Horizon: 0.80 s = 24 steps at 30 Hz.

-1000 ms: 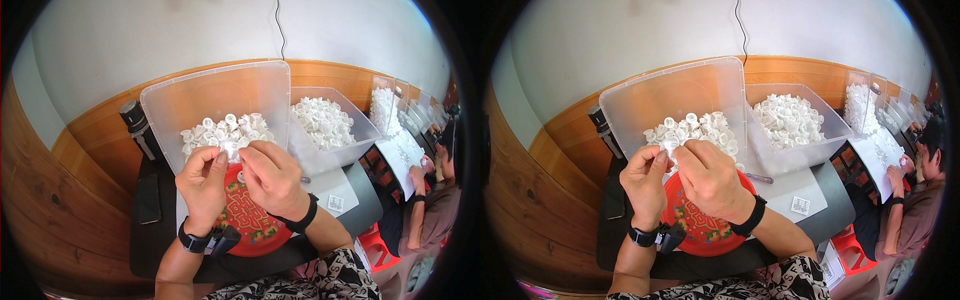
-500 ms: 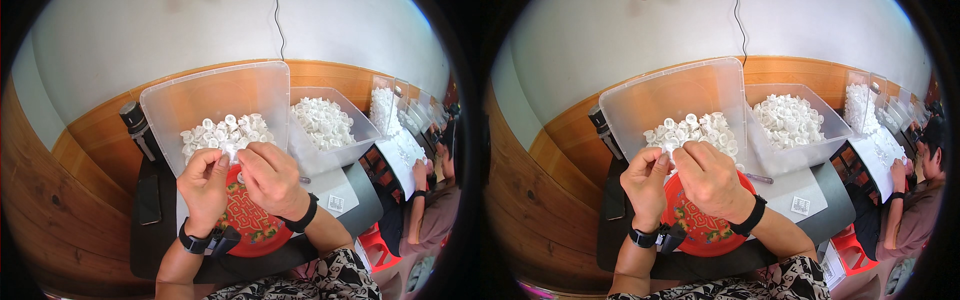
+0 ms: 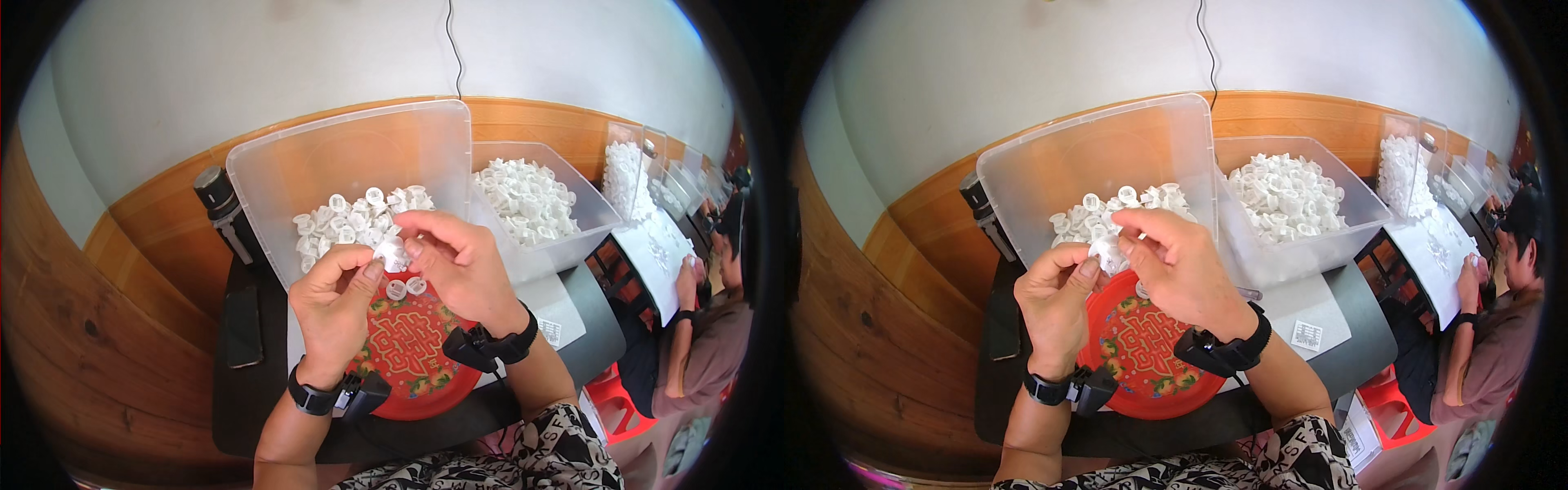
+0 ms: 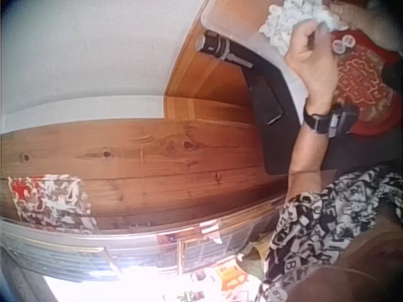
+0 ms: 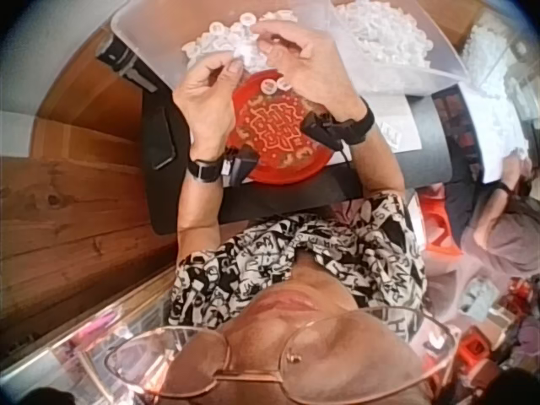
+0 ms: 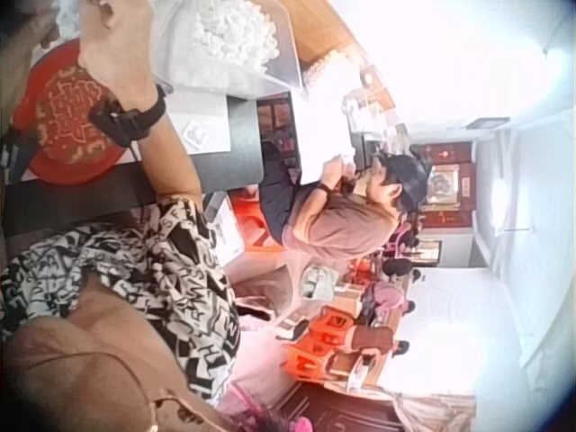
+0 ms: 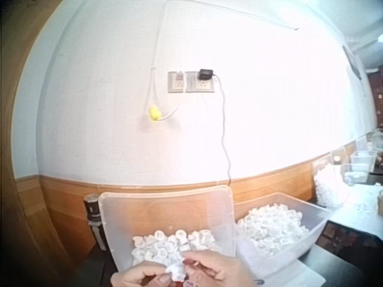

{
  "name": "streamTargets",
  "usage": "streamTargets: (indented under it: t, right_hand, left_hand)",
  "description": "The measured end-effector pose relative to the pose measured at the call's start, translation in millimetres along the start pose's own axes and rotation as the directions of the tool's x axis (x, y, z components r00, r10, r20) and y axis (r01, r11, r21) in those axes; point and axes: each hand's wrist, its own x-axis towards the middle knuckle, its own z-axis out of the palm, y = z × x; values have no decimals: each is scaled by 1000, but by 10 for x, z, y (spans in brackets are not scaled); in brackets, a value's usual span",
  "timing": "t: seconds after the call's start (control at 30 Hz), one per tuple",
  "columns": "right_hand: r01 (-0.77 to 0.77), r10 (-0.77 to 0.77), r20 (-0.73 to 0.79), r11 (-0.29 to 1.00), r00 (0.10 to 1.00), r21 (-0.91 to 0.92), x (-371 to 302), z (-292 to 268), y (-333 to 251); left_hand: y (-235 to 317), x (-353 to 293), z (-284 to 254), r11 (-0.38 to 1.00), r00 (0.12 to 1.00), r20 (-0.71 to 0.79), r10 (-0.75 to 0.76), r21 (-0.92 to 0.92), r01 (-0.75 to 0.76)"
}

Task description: Sorting and inspecting small white plastic components on a red tray.

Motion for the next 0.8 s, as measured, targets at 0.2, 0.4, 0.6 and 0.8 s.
streamTargets:
  t: [0.2,0.4,0.6,0.8]
  right_hand:
    - [-177,168,101,981,981,85,-5,-7,-54]
    - [279,-277,40,943,960,-180,16,-2,-40]
    - [422,-422,63,860,904,-287,21,15,-76]
    - [423,-428,53,855,902,-299,-17,60,-89]
  left_hand:
    - [47,3,13,995,997,71,-35,-93,42]
    - [65,-1,60,984,971,167,171,-73,-161]
    - [68,-11,51,966,958,140,249,33,-256]
    - [66,-40,52,961,958,114,264,59,-271]
